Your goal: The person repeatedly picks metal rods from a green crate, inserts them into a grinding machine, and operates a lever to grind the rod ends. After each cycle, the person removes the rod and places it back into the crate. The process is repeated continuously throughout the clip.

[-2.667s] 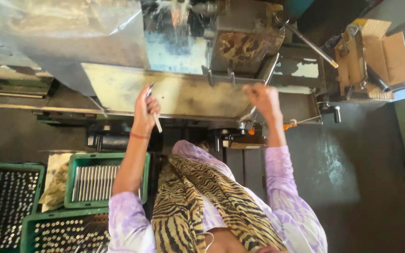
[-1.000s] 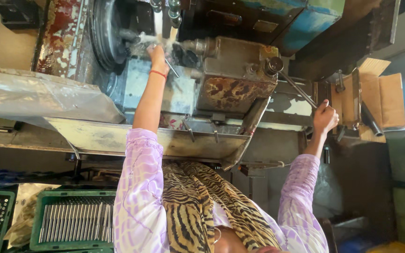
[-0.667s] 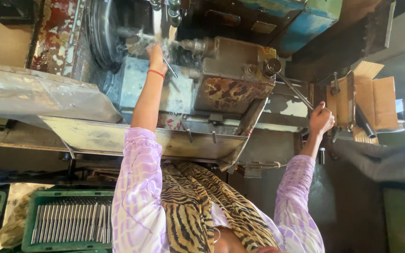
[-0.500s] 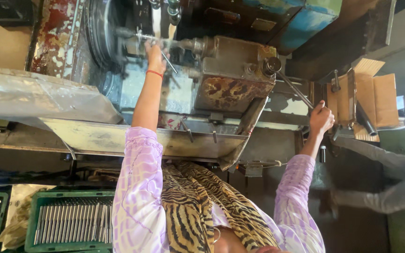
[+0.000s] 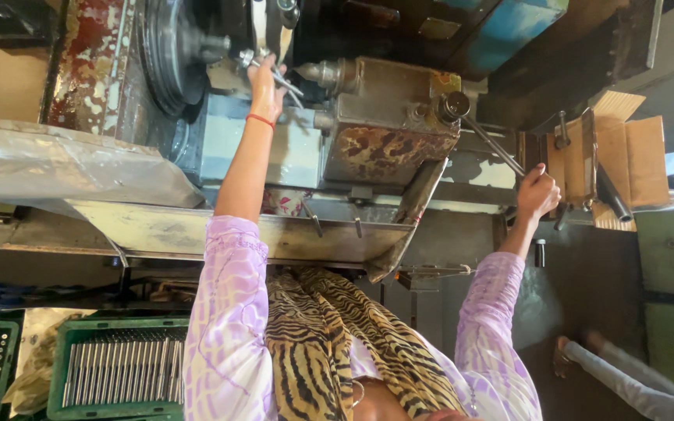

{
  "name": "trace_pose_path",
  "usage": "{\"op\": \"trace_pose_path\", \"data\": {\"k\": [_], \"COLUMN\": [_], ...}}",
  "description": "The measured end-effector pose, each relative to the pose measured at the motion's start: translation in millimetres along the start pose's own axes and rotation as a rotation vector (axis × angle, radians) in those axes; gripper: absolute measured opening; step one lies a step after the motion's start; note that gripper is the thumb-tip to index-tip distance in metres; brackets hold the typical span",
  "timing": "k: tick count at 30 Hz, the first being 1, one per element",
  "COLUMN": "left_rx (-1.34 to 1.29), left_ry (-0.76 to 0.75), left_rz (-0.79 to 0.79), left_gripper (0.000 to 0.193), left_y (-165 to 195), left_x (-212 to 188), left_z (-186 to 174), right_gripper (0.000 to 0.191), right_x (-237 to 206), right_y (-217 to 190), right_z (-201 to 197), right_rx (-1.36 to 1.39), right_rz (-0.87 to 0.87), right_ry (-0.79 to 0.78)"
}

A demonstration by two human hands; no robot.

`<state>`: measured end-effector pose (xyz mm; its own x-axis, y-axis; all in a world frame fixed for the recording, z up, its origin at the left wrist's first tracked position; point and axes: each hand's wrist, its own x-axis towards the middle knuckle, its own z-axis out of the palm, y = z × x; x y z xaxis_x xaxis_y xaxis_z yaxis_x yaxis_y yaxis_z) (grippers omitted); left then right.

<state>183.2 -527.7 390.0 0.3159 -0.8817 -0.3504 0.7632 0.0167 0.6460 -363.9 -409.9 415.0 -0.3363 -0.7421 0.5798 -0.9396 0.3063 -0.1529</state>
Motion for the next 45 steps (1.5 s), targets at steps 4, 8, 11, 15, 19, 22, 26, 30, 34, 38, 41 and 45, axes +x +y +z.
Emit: {"op": "trace_pose_path", "data": {"k": [4, 8, 11, 15, 19, 22, 26, 30, 34, 38, 41, 45], "left_rx": [-0.115, -0.161, -0.147, -0.124, -0.129, -0.145, -0.234, -0.280, -0.391, -0.410, -0.406, -0.221], "left_ry": [-0.114, -0.188, -0.172, -0.101, 0.014, 0.050, 0.107, 0.160, 0.073, 0.085, 0.076, 0.233], "left_rz": [0.030, 0.058, 0.069, 0.024, -0.017, -0.017, 0.036, 0.141, 0.151, 0.159, 0.161, 0.167], "left_gripper": [0.037, 0.043, 0.046, 0.054, 0.052, 0.052, 0.055, 0.056, 0.063, 0.061, 0.058, 0.051], "left_y": [-2, 1, -1, -5, -5, -2, 2, 9, 17, 18, 15, 14], "left_x": [-3, -7, -7, -4, -3, -2, -3, -5, -8, -8, -6, -1], "left_z": [8, 11, 11, 6, -3, -6, -8, -10, -10, -10, -11, -6], "right_gripper": [0.058, 0.057, 0.056, 0.056, 0.056, 0.056, 0.057, 0.057, 0.054, 0.059, 0.055, 0.049], "right_x": [-2, 0, 0, 0, 1, 1, 1, 3, -4, -15, -12, -19], "right_y": [0, 0, 0, 0, 0, 0, 0, 2, 11, 13, 11, 21], "right_z": [0, 0, 1, 2, 2, 2, 2, 2, -2, -8, -10, -11], "right_rx": [0.030, 0.032, 0.038, 0.067, 0.074, 0.037, 0.041, 0.038, 0.110, 0.096, 0.162, 0.362], "right_rz": [-0.049, -0.042, -0.038, -0.025, -0.018, -0.046, -0.027, -0.019, -0.061, -0.011, -0.106, -0.065], "right_ry": [0.039, 0.073, 0.070, 0.067, 0.064, 0.093, 0.072, 0.018, -0.155, -0.287, -0.213, -0.011]}}
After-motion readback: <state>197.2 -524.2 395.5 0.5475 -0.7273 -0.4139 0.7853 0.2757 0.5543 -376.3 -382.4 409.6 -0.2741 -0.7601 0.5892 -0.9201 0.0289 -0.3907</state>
